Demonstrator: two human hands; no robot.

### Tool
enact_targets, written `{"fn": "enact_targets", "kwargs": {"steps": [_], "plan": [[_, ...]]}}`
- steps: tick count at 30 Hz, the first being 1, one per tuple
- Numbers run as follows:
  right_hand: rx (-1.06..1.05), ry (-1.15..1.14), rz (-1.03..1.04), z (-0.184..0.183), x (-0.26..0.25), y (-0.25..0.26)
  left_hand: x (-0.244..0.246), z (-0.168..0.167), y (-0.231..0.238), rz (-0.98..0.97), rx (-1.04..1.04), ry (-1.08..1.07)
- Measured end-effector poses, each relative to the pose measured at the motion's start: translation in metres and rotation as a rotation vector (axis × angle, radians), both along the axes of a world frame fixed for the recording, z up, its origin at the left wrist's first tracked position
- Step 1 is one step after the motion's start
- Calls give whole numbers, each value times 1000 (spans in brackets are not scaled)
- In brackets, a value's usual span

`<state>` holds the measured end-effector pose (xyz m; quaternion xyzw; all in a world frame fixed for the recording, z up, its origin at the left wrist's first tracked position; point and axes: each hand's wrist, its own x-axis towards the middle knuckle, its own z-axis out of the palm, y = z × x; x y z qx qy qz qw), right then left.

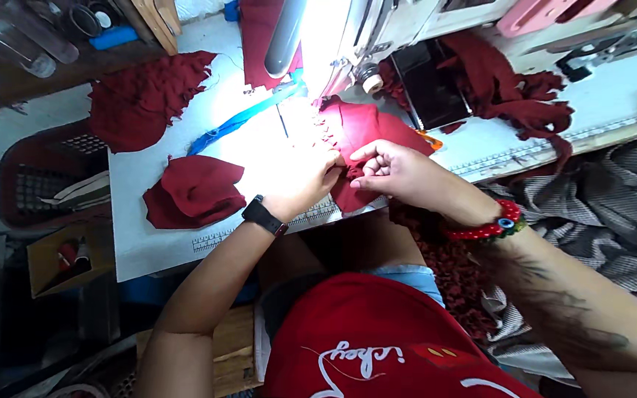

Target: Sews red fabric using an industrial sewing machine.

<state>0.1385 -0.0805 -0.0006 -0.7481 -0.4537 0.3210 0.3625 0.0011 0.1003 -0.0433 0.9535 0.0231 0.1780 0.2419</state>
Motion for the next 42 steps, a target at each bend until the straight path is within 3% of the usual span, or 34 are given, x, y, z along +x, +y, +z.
{"fn": "enact_targets", "kwargs": {"steps": [5, 9, 14, 24, 33, 37, 42], "plan": [[-68, 130, -91, 6, 4, 9, -2, 4, 5, 11, -161, -16], [-109, 169, -92, 3, 6, 17, -2, 1, 6, 22, -149, -25], [-23, -16, -88, 0, 3, 19, -4, 1, 5, 46, -154, -12], [-22, -142, -112, -1, -4, 17, -3, -3, 4, 63, -164, -30], [141, -759, -30, -26, -26, 13, -4, -2, 4, 70, -126, 1], [132, -813, 111, -22, -37, 5, -13, 5, 4, 17, -27, -44], [97, -751, 197, -16, -10, 13, -27, 13, 14, 179, 31, 13]]}}
